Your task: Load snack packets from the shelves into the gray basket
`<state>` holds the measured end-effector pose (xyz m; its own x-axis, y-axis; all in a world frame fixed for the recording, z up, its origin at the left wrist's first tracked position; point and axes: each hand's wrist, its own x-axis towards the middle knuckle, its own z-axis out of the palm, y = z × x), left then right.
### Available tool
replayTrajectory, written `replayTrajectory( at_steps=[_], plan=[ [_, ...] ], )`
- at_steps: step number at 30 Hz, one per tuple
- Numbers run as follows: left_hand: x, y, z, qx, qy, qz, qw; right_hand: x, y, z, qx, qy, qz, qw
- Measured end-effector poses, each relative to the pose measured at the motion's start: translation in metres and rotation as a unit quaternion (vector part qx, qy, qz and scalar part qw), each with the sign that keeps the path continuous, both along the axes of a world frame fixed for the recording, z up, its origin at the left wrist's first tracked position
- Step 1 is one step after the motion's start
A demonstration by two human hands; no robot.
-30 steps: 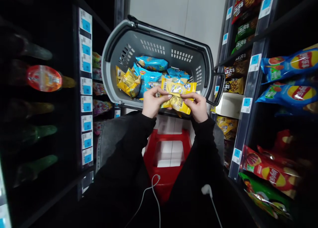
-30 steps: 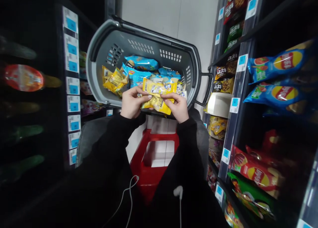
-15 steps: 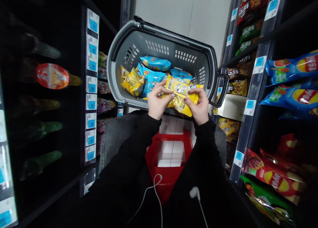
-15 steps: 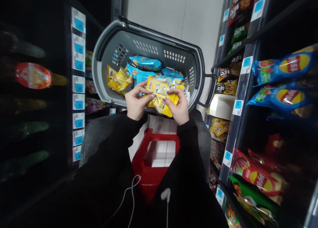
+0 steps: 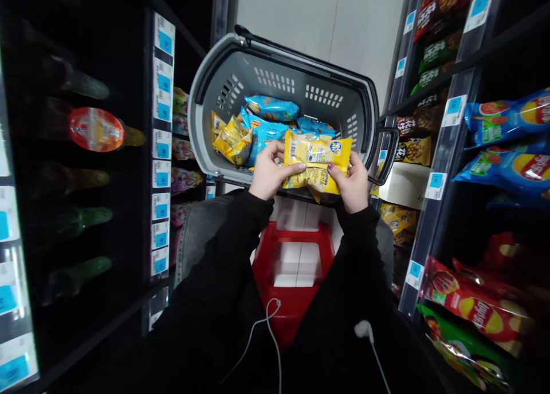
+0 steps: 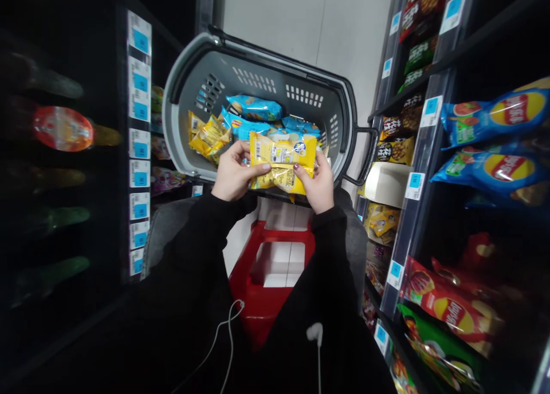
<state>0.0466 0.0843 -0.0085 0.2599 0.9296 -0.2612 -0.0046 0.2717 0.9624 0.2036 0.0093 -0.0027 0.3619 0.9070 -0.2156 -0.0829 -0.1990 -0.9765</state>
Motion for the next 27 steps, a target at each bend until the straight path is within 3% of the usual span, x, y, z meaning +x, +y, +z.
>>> replayTrajectory(
  at_steps=[3,8,15,21,24,27],
  plan=[
    [-0.002,0.000,0.005,0.032,0.007,-0.013,0.999,0.002,-0.002,0.002,0.000,0.033,-0.019,0.999],
    [0.001,-0.005,0.009,-0.078,-0.096,-0.101,0.987,0.011,-0.006,0.009,0.019,0.032,-0.012,0.999],
    [0.007,-0.015,0.026,-0.054,-0.146,-0.029,0.987,0.010,-0.008,0.021,0.003,0.117,-0.006,0.993],
    [0.004,-0.011,0.045,-0.042,-0.053,-0.118,0.991,0.012,-0.011,0.016,0.013,0.090,0.003,0.996],
    [0.002,-0.008,0.043,-0.041,-0.011,-0.127,0.991,0.014,-0.010,0.013,0.010,0.047,0.024,0.999],
    [0.002,-0.007,0.038,-0.030,-0.027,-0.107,0.993,0.015,-0.009,0.014,0.001,0.025,0.016,1.000]
  ],
)
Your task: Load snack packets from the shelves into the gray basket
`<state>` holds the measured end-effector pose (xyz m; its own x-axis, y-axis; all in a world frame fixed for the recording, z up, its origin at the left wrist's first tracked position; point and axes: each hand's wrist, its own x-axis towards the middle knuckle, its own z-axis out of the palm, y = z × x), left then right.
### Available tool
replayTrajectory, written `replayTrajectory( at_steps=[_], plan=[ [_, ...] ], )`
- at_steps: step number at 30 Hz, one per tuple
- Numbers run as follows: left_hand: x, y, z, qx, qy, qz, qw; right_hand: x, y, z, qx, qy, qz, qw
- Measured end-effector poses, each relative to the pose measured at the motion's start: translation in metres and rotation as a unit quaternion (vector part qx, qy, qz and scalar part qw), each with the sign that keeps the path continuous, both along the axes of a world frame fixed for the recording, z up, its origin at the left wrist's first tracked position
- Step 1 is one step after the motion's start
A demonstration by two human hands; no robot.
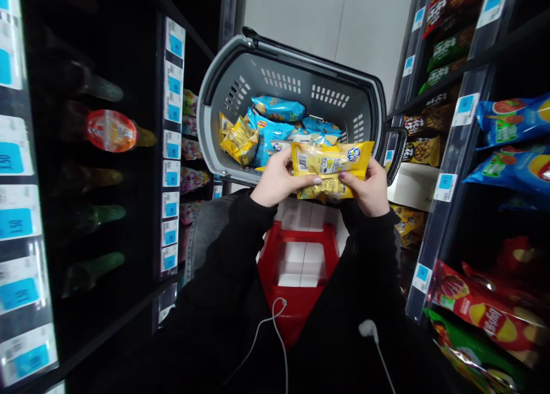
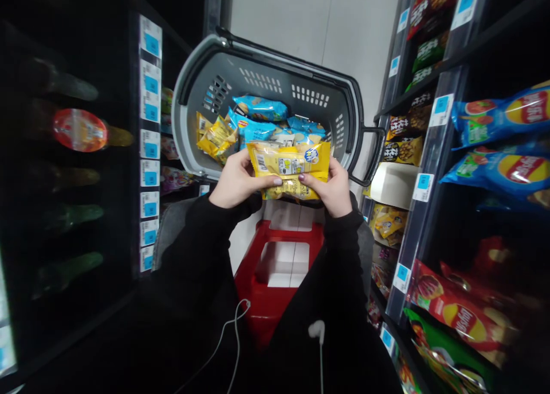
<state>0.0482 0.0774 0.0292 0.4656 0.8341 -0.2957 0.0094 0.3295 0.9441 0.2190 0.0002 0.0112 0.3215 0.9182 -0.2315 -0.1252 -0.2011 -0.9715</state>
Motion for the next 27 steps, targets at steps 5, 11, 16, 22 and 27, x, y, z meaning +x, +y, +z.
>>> replayTrajectory(
  at_steps=[5,11,16,22,27],
  plan=[
    [0.001,0.000,-0.002,-0.004,-0.048,0.026,0.998,0.000,-0.001,0.010,-0.008,0.018,0.009,1.000],
    [0.000,0.001,0.000,-0.036,-0.009,-0.005,0.999,0.005,-0.003,0.016,-0.018,0.043,0.017,0.999],
    [0.002,-0.008,0.004,-0.093,-0.072,0.017,0.993,0.001,-0.004,0.017,-0.035,0.078,0.050,0.995],
    [0.010,-0.018,0.020,-0.142,-0.121,0.009,0.983,-0.009,-0.009,0.028,-0.013,0.129,0.091,0.987],
    [0.014,-0.014,0.013,-0.112,-0.100,0.061,0.987,-0.004,-0.009,0.027,-0.033,0.121,0.080,0.989]
  ],
)
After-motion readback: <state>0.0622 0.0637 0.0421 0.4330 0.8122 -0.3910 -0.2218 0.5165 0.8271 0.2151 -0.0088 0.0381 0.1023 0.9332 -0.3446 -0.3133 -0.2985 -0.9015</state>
